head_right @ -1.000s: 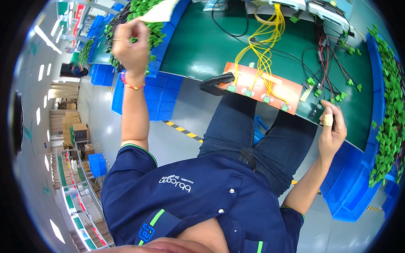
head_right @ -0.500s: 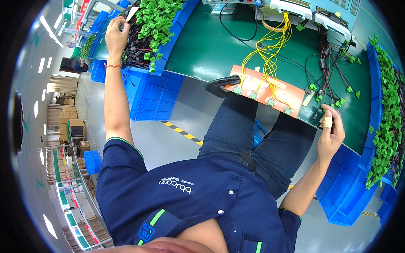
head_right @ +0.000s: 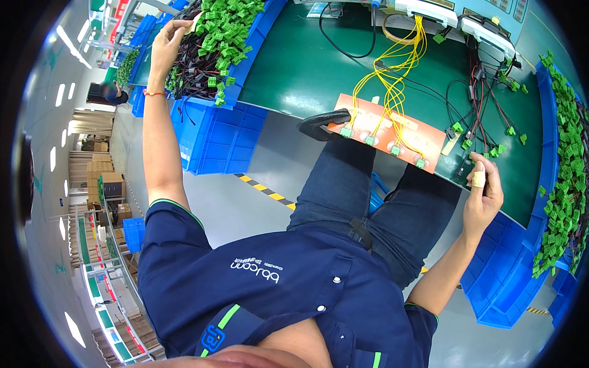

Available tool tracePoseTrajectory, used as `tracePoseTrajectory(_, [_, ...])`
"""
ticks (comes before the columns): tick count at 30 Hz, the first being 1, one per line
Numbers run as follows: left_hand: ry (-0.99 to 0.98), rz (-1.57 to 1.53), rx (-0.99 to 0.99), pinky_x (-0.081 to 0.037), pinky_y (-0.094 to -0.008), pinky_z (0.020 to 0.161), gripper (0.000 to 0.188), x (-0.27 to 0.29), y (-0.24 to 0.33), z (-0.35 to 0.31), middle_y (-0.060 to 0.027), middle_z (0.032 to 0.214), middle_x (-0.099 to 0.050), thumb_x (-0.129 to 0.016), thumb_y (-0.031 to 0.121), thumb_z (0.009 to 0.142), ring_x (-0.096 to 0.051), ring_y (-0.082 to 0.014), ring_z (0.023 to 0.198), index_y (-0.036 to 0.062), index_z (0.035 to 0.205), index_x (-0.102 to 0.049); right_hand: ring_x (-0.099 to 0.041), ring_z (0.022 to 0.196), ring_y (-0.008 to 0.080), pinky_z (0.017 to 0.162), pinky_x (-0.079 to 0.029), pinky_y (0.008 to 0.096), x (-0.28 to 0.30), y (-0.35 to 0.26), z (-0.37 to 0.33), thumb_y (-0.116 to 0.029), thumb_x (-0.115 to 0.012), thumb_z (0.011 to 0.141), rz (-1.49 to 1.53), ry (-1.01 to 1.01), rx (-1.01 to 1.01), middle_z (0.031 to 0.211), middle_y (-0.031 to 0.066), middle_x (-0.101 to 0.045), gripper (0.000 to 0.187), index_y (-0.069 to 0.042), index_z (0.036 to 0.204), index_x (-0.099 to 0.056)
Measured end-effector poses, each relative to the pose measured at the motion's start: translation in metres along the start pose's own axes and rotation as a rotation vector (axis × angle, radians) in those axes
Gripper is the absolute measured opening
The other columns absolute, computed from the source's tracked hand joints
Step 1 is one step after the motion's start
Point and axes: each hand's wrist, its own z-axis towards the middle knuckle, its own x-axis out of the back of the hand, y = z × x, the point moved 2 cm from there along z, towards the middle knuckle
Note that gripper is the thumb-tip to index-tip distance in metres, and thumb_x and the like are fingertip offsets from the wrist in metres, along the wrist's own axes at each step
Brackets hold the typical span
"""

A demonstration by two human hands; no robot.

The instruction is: Testing and assembling green electrical wire connectors at an industrial workbench.

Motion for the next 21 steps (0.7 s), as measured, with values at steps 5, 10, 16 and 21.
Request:
tracePoseTrajectory(5, [-0.057,-0.01,-0.007,-0.051,-0.0261,0.085,0.02,-0.011,-0.024,0.025,-0.0078,0.104,-0.071,-0.057,0.005,0.092,-0.068,-0.014,0.091,0.001,0.108,-0.067,-0.046,0.069,0.005,0.059,-0.034,0.0203,-0.001,-0.001,0.0,-0.011,-0.055,0.099,-0.013,0.0,0.024,0.083,0.001,-0.054,0.02,0.003,0.109,-0.066])
tracePoseTrajectory(10, [0.101,0.191,0.043,-0.053,-0.0306,0.072,0.035,-0.02,-0.03,0.042,-0.0055,0.084,-0.069,-0.073,0.015,0.084,-0.067,-0.018,0.078,0.0054,0.116,-0.061,-0.045,0.07,0.0051,0.06,-0.033,0.0202,-0.001,0.0,0.0,-0.014,-0.055,0.099,-0.013,0.013,-0.003,0.082,0.0001,-0.054,0.022,0.001,0.11,-0.066])
tracePoseTrajectory(16, [0.107,0.463,-0.064,-0.047,-0.0365,0.065,0.034,-0.025,-0.012,0.046,-0.0068,0.071,-0.055,-0.073,0.023,0.083,-0.056,-0.0222,0.067,0.0134,0.115,-0.065,-0.045,0.07,0.0051,0.06,-0.033,0.0202,0.0,0.0,0.0,-0.013,-0.055,0.099,-0.029,0.004,0.001,0.083,0.0003,-0.055,0.022,0.002,0.11,-0.066])
tracePoseTrajectory(21, [0.145,0.497,-0.136,-0.048,-0.0411,0.083,0.027,-0.029,-0.009,0.048,-0.0143,0.095,-0.067,-0.066,0.015,0.083,-0.061,-0.032,0.091,0.0034,0.108,-0.067,-0.045,0.068,0.0049,0.058,-0.033,0.0203,-0.002,-0.001,0.001,-0.011,-0.055,0.099,-0.006,0.017,0.009,0.083,0.0009,-0.056,0.02,0.003,0.108,-0.067])
